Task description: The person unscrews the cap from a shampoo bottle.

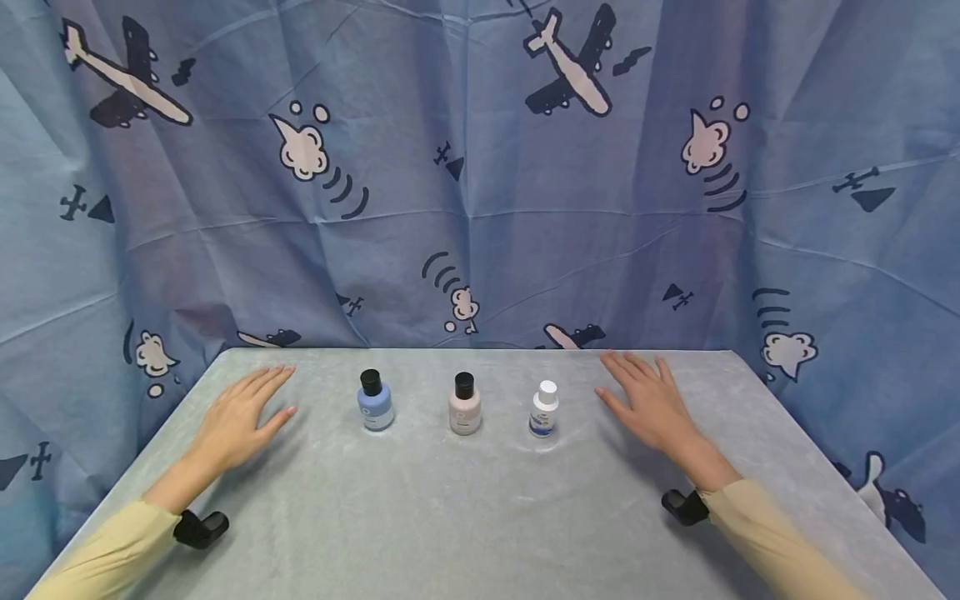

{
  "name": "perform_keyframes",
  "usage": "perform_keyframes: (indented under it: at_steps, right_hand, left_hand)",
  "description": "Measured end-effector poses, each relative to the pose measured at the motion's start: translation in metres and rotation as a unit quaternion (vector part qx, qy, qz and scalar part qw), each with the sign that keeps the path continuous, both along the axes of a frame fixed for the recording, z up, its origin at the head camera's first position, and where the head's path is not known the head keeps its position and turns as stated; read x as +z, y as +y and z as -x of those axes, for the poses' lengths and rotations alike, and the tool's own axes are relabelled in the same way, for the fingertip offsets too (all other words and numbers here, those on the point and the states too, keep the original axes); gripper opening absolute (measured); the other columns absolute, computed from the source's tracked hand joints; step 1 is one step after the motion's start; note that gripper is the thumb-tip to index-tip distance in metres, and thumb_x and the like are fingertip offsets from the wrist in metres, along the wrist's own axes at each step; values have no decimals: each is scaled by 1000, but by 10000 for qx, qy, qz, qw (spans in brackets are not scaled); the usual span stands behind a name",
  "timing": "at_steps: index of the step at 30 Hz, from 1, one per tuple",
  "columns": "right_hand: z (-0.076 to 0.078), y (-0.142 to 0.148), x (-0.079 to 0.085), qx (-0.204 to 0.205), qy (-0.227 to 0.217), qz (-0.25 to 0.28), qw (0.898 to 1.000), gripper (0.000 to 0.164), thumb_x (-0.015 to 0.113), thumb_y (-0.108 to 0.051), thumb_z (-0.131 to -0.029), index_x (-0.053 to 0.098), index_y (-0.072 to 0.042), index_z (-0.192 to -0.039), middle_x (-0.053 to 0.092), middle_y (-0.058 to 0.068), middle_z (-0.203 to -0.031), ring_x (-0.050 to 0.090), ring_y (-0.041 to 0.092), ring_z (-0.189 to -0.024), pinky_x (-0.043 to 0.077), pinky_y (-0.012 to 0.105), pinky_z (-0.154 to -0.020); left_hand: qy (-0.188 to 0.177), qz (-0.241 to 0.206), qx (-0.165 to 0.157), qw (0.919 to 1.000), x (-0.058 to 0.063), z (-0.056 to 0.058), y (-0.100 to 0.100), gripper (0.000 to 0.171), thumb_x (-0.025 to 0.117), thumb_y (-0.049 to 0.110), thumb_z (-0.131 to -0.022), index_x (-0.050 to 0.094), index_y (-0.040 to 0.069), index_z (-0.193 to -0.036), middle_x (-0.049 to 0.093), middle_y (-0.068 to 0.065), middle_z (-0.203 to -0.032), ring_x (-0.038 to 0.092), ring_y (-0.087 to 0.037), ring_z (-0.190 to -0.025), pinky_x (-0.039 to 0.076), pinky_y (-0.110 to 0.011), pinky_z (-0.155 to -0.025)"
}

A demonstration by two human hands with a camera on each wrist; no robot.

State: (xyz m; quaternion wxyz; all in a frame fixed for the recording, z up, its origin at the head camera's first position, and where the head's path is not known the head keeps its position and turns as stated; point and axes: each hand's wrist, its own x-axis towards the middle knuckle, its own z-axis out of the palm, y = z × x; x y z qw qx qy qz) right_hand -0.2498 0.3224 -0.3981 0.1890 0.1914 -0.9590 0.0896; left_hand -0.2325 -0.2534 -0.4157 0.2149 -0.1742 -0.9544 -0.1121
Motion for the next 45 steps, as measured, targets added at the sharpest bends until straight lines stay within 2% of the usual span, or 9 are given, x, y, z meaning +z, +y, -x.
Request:
perform_keyframes:
  at_steps: [3,7,16,22,28,33,37,41,45]
  right_hand:
    - [-1,-7,0,124,382,151,9991,53,61,-28,-93,49,-6,-139,53,22,-136,44,43,-125,23,64,-105]
    - [-4,-18,1,221,672,391,9967,47,64,-22,-91,54,-5,-133,59,20,-130,50,42,-118,32,62,-97]
    - [-8,-40,2,333,1174,775,9895,39,70,-14,-85,62,-6,-122,67,15,-115,57,35,-103,43,55,-82]
    - [-9,-51,4,470,1552,1033,9813,37,72,-12,-82,65,-6,-118,69,14,-108,59,30,-95,47,49,-77]
    - [-13,-65,7,641,1690,1182,9764,38,73,-12,-81,64,-7,-117,69,11,-103,63,23,-84,51,42,-70]
    - [-14,-80,9,658,1690,1301,9748,40,75,-12,-80,63,-8,-118,70,9,-101,63,20,-79,51,37,-64]
    - [-13,-95,12,670,1618,1435,9740,41,75,-13,-81,63,-9,-119,71,6,-98,64,17,-77,51,34,-63]
    - [-11,-111,16,763,1527,1571,9727,40,75,-15,-82,63,-10,-120,72,5,-94,66,18,-76,52,34,-64]
    - [-11,-126,21,845,1394,1673,9723,43,74,-16,-82,60,-11,-122,72,5,-91,67,19,-74,53,36,-65]
  left_hand:
    - [115,-143,5,9998,0,-4,3,56,63,31,-90,49,9,-139,53,-17,-139,46,-39,-129,35,-56,-104]
    - [241,-385,-16,9990,-1,-9,7,51,64,28,-89,54,8,-135,58,-16,-133,52,-37,-122,41,-55,-99]
    - [246,-1065,11,9940,0,-19,22,44,64,24,-90,58,7,-130,61,-17,-128,56,-37,-116,45,-55,-93]
    - [175,-1542,102,9878,1,-23,33,43,63,24,-91,58,9,-130,62,-17,-128,57,-38,-115,46,-55,-91]
    - [-145,-2261,157,9739,5,-29,48,41,62,21,-92,57,7,-131,62,-16,-127,60,-33,-110,53,-46,-80]
    - [-447,-2654,148,9630,8,-31,58,41,61,20,-94,55,7,-132,62,-15,-127,60,-32,-112,54,-46,-82]
    - [-540,-2811,371,9574,10,-31,66,41,61,22,-93,56,9,-132,63,-13,-126,61,-31,-110,54,-45,-82]
    - [-622,-3058,632,9479,13,-30,75,41,62,22,-92,56,13,-132,64,-10,-126,62,-28,-110,53,-45,-84]
    - [-699,-3335,621,9381,15,-28,83,41,62,21,-92,56,13,-132,64,-10,-126,63,-28,-110,53,-44,-86]
